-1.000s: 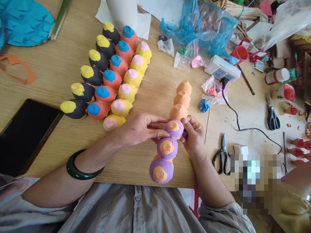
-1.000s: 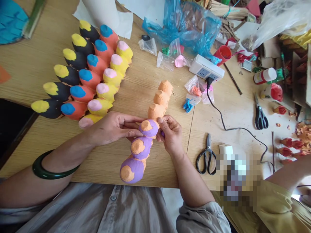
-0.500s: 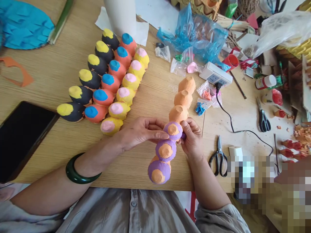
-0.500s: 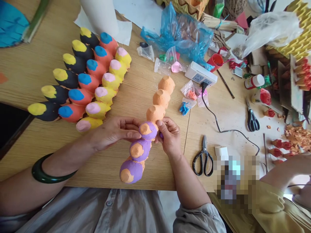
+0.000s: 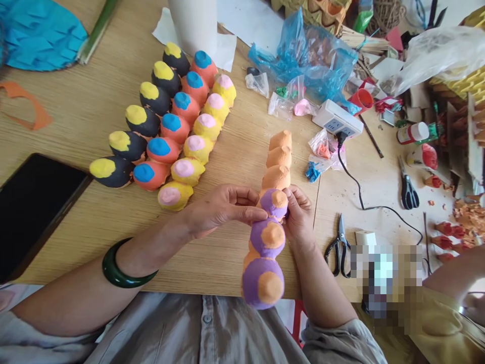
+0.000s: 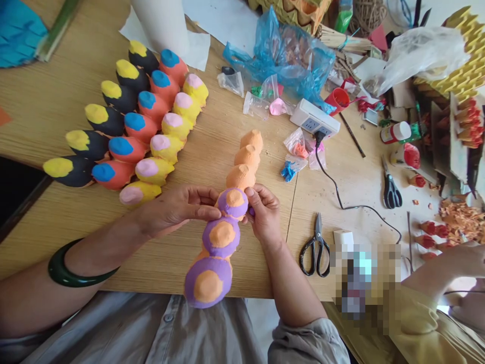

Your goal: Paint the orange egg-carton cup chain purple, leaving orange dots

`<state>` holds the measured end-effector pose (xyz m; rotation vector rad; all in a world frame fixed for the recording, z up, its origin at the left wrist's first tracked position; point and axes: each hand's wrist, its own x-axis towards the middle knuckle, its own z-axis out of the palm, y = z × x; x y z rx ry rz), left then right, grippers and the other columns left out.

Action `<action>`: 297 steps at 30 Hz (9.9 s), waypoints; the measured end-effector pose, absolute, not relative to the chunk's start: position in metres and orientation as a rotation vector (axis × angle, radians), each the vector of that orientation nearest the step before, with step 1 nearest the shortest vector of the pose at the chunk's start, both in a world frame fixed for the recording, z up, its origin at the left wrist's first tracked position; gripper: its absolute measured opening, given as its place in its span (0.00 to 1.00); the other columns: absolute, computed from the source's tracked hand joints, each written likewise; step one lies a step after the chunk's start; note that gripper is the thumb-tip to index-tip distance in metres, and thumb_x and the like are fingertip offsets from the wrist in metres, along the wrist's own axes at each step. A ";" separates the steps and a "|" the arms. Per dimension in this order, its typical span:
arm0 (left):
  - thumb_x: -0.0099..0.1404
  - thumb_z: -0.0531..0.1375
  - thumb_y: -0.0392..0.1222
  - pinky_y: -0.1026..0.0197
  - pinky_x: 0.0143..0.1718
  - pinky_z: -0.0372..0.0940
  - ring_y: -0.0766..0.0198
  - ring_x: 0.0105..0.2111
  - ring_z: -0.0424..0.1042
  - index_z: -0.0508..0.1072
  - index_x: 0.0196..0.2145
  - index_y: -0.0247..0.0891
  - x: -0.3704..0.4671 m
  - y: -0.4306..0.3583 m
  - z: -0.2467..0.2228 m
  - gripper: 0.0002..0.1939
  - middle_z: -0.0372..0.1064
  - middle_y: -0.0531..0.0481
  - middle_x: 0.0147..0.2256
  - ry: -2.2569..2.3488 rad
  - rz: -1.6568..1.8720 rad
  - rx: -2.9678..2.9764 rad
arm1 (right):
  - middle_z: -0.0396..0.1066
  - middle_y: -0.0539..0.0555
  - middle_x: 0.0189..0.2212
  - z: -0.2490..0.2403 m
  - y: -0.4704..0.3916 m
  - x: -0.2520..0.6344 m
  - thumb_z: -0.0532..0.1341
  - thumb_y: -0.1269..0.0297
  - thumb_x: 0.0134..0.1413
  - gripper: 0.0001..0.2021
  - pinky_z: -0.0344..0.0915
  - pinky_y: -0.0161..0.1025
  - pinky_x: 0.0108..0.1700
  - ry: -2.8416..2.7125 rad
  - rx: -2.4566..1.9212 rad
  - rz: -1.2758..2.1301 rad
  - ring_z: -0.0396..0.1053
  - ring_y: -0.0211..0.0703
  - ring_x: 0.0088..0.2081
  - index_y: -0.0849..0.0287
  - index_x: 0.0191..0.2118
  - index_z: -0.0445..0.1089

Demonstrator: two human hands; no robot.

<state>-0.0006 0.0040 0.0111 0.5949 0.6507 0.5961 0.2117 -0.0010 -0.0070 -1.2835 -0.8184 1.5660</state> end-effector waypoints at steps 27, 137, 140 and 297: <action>0.56 0.83 0.49 0.54 0.47 0.78 0.54 0.40 0.85 0.89 0.35 0.42 -0.002 0.004 0.010 0.13 0.88 0.49 0.38 0.800 0.626 0.708 | 0.66 0.40 0.23 -0.005 -0.002 0.211 0.84 0.45 0.48 0.27 0.44 0.30 0.19 -0.818 -1.040 1.852 0.47 0.29 0.18 0.51 0.45 0.74; 0.74 0.70 0.57 0.53 0.42 0.75 0.55 0.34 0.79 0.85 0.36 0.36 -0.004 0.007 0.009 0.20 0.82 0.43 0.35 0.474 0.518 0.739 | 0.78 0.49 0.29 -0.010 -0.005 0.221 0.82 0.43 0.52 0.19 0.71 0.38 0.32 -1.070 -1.077 1.664 0.69 0.39 0.27 0.50 0.37 0.82; 0.71 0.73 0.58 0.54 0.47 0.75 0.55 0.39 0.80 0.86 0.35 0.36 -0.004 0.007 0.010 0.21 0.84 0.42 0.37 0.518 0.585 0.767 | 0.78 0.49 0.28 -0.008 -0.002 0.221 0.83 0.40 0.47 0.23 0.71 0.38 0.30 -1.036 -1.116 1.693 0.69 0.40 0.26 0.51 0.37 0.82; 0.75 0.71 0.37 0.58 0.53 0.76 0.61 0.45 0.84 0.89 0.40 0.46 0.003 -0.008 0.005 0.06 0.88 0.52 0.42 0.927 1.259 1.547 | 0.77 0.48 0.27 0.005 -0.012 0.211 0.73 0.42 0.67 0.23 0.75 0.33 0.18 -0.858 -0.855 2.171 0.65 0.32 0.17 0.59 0.36 0.76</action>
